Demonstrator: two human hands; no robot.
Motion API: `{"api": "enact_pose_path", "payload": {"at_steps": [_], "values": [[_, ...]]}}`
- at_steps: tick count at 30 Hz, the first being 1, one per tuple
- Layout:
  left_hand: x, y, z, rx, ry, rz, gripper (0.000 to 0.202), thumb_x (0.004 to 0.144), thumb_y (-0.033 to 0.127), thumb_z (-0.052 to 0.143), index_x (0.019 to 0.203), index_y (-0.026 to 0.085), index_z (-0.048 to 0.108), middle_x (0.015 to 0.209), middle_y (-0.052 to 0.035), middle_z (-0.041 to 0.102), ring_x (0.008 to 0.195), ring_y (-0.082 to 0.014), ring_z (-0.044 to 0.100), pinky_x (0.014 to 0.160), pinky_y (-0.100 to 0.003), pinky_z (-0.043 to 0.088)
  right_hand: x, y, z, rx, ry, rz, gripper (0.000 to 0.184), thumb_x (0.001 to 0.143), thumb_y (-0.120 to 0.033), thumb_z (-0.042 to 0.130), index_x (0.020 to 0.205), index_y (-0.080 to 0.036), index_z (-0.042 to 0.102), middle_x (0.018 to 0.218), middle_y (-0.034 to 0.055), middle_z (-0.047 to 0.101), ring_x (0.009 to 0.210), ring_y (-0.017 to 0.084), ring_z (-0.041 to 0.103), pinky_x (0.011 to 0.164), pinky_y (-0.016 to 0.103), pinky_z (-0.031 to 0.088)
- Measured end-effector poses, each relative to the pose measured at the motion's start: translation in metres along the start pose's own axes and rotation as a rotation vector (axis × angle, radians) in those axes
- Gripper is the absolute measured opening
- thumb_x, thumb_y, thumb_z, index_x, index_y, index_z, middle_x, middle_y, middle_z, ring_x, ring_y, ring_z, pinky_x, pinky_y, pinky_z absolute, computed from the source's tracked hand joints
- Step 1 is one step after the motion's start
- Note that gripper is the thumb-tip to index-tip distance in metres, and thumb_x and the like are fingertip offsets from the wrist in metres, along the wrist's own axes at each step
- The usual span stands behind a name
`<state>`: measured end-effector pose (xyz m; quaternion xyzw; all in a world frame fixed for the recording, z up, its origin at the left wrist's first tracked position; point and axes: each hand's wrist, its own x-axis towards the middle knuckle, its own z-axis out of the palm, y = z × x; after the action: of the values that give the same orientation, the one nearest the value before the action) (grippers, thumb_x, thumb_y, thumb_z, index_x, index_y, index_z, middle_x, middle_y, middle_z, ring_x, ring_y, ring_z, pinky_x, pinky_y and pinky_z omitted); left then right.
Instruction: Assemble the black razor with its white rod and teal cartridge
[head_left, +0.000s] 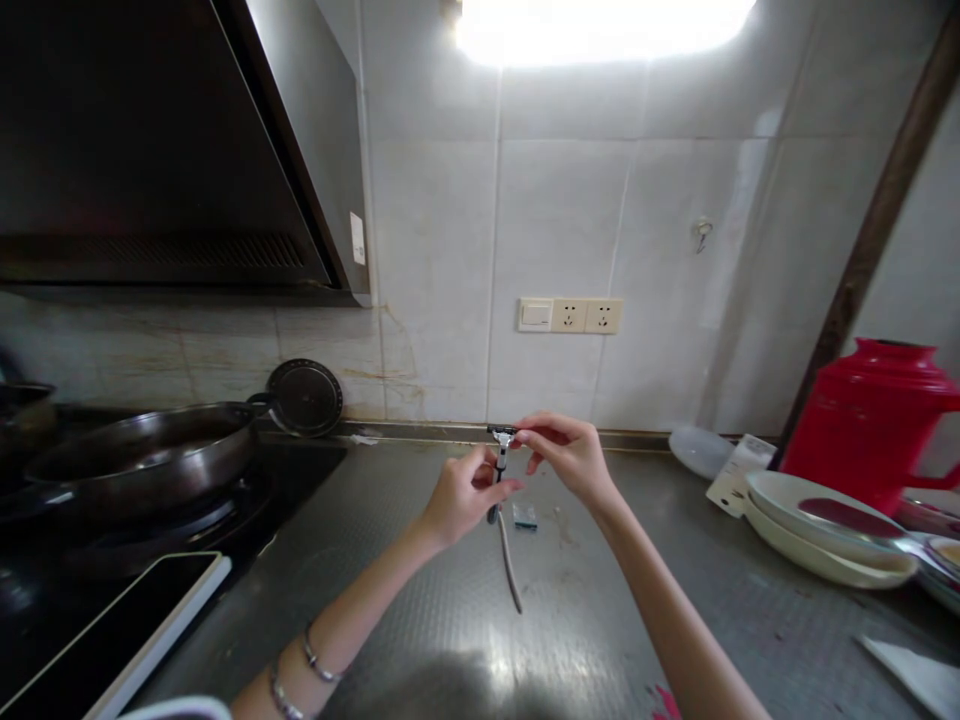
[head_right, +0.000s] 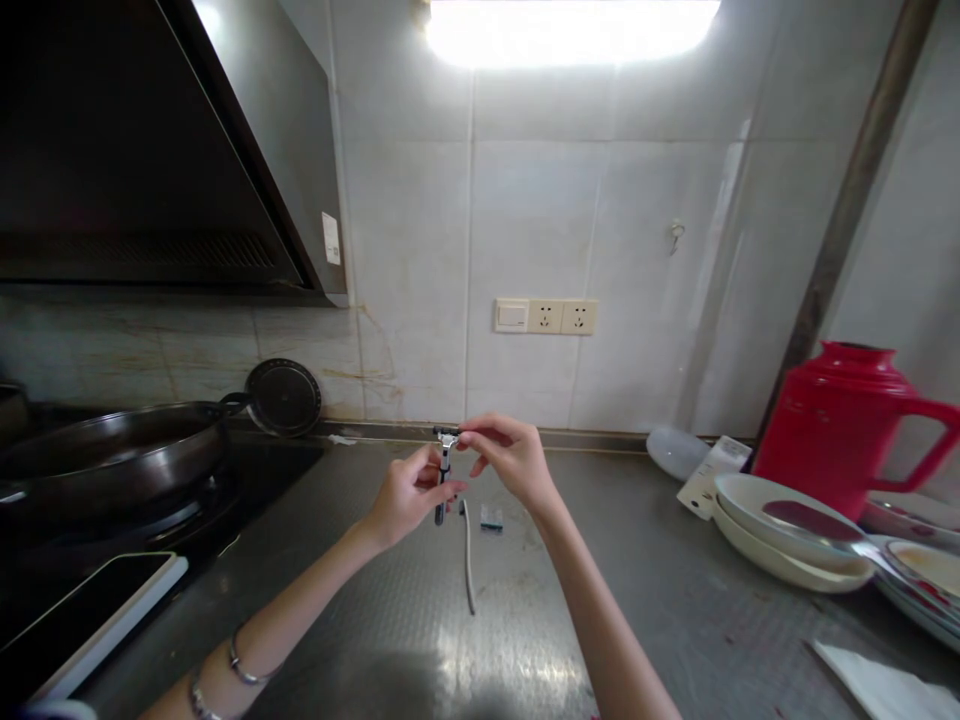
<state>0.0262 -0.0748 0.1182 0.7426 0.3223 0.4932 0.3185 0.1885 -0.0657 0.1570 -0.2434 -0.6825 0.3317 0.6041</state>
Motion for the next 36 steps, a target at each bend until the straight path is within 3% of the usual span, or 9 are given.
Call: {"api": "enact_pose_path", "payload": {"at_steps": [24,36], "values": [[-0.001,-0.002,0.005,-0.047,0.07,-0.024,0.03,0.072,0.037,0.062,0.067,0.019,0.039,0.051,0.0041,0.056,0.042,-0.0099,0.055,0.042,-0.018,0.038,-0.001,-0.003,0.008,0.059,0.006,0.021,0.015,0.068,-0.028,0.068,0.074,-0.015,0.069,0.063,0.0017,0.065,0.055,0.013,0.06,0.042,0.021,0.052],[-0.003,-0.003,0.013,-0.01,0.168,-0.006,0.03,0.076,0.04,0.057,0.067,0.02,0.036,0.045,0.0071,0.05,0.038,-0.0094,0.054,0.038,-0.017,0.037,-0.001,0.001,0.007,-0.01,0.004,-0.016,0.016,0.072,-0.031,0.065,0.076,-0.015,0.065,0.068,0.0023,0.065,0.06,0.013,0.062,0.054,0.024,0.054]]}}
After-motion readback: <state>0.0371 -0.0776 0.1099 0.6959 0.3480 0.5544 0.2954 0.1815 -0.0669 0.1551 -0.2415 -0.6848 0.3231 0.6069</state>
